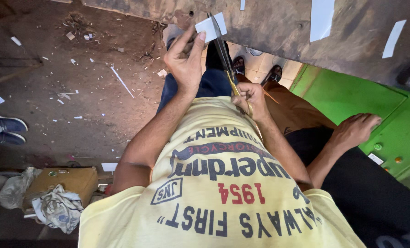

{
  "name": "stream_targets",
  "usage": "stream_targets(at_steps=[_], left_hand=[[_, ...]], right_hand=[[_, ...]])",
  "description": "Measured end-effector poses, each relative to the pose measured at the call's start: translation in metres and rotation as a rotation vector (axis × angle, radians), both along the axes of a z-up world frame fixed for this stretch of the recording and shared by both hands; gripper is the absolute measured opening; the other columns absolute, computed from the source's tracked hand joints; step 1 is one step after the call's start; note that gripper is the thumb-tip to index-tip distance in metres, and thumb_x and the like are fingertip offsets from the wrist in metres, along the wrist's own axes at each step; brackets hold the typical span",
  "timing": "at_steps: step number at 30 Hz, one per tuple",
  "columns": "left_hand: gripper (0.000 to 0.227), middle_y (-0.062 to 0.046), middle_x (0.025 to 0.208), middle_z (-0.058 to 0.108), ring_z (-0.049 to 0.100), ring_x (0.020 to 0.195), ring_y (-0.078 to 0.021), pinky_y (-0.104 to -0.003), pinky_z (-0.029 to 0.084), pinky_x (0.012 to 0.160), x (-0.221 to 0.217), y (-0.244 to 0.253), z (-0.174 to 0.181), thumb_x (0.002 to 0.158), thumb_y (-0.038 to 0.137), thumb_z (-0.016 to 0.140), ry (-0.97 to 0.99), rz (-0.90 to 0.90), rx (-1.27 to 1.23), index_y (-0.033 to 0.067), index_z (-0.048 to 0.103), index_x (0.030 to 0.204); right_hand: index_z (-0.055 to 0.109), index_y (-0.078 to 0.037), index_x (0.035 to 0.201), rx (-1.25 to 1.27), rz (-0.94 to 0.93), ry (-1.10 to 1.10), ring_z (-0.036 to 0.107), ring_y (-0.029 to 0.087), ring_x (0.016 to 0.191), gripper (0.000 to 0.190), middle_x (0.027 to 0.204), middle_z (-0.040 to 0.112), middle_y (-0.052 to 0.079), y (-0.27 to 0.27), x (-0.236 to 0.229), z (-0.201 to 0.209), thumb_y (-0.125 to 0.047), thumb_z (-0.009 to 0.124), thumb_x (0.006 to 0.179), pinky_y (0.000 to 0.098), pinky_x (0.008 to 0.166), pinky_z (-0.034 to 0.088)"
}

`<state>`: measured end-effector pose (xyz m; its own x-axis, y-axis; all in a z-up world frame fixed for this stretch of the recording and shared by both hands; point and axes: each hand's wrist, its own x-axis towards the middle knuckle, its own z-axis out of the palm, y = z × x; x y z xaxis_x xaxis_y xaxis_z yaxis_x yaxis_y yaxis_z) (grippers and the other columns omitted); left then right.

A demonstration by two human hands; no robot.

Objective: The person cuts small rectangular pieces of white insulating material using shears and inserts them into the slots of a cylindrical stator core. The person repeats this process, cutting and inserting pieces into the stator core.

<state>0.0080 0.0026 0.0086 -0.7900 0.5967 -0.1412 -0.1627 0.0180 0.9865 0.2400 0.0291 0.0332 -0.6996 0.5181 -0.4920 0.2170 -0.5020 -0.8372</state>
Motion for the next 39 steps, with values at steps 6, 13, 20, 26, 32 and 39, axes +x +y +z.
stream_targets(at_steps=[6,13,20,26,32,39], left_hand=[[0.028,-0.014,0.103,0.074,0.075,0.086,-0.0154,-0.027,0.065,0.073,0.004,0.003,0.007,0.097,0.004,0.077,-0.032,-0.011,0.018,-0.0064,0.071,0.122],[0.031,-0.016,0.099,0.072,0.067,0.073,-0.0148,-0.026,0.055,0.059,0.014,0.01,0.013,0.095,0.001,0.076,-0.184,-0.014,-0.021,-0.0109,0.07,0.123],[0.038,-0.015,0.1,0.076,0.078,0.082,-0.0161,-0.028,0.064,0.069,-0.004,0.028,0.018,0.095,0.001,0.074,-0.038,-0.091,-0.024,-0.0072,0.063,0.13],[0.032,-0.013,0.111,0.078,0.081,0.089,-0.0154,-0.027,0.067,0.075,-0.051,0.048,0.015,0.103,0.001,0.064,0.051,-0.26,0.07,-0.0029,0.062,0.135],[0.03,-0.01,0.102,0.079,0.073,0.086,-0.0102,-0.025,0.061,0.073,-0.076,0.022,0.024,0.099,0.001,0.067,0.231,-0.217,-0.08,-0.0027,0.069,0.128],[0.023,-0.009,0.098,0.076,0.067,0.077,-0.009,-0.024,0.056,0.065,-0.098,-0.017,0.049,0.095,0.001,0.071,0.252,-0.23,-0.131,-0.0037,0.073,0.117]], right_hand=[[0.061,-0.003,0.074,-0.002,-0.003,-0.119,0.048,0.0,0.045,0.027,0.056,0.056,-0.003,0.0,-0.005,0.01,-0.01,0.082,0.09,0.0194,0.039,0.032],[0.063,-0.003,0.072,0.034,-0.019,-0.218,0.046,0.0,0.043,0.026,0.055,0.057,-0.004,0.002,-0.004,0.017,-0.008,0.081,0.089,0.0205,0.039,0.029],[0.058,-0.003,0.07,0.16,-0.135,-0.231,0.045,0.002,0.046,0.034,0.056,0.054,-0.003,0.016,0.001,0.027,-0.009,0.084,0.092,0.0228,0.04,0.031],[0.065,0.002,0.086,0.535,-0.173,-0.644,0.064,0.011,0.051,0.028,0.063,0.063,0.004,0.08,-0.008,0.052,-0.016,0.086,0.094,0.0286,0.04,0.047],[0.072,0.001,0.109,1.226,-0.001,-0.776,0.07,0.031,0.081,0.025,0.091,0.072,0.016,0.093,-0.039,0.095,-0.005,0.084,0.088,0.0451,0.074,0.056],[0.066,0.0,0.127,1.429,0.154,-0.423,0.053,0.037,0.131,0.037,0.133,0.064,0.019,0.068,-0.104,0.07,-0.009,0.077,0.092,0.0538,0.104,0.039]])
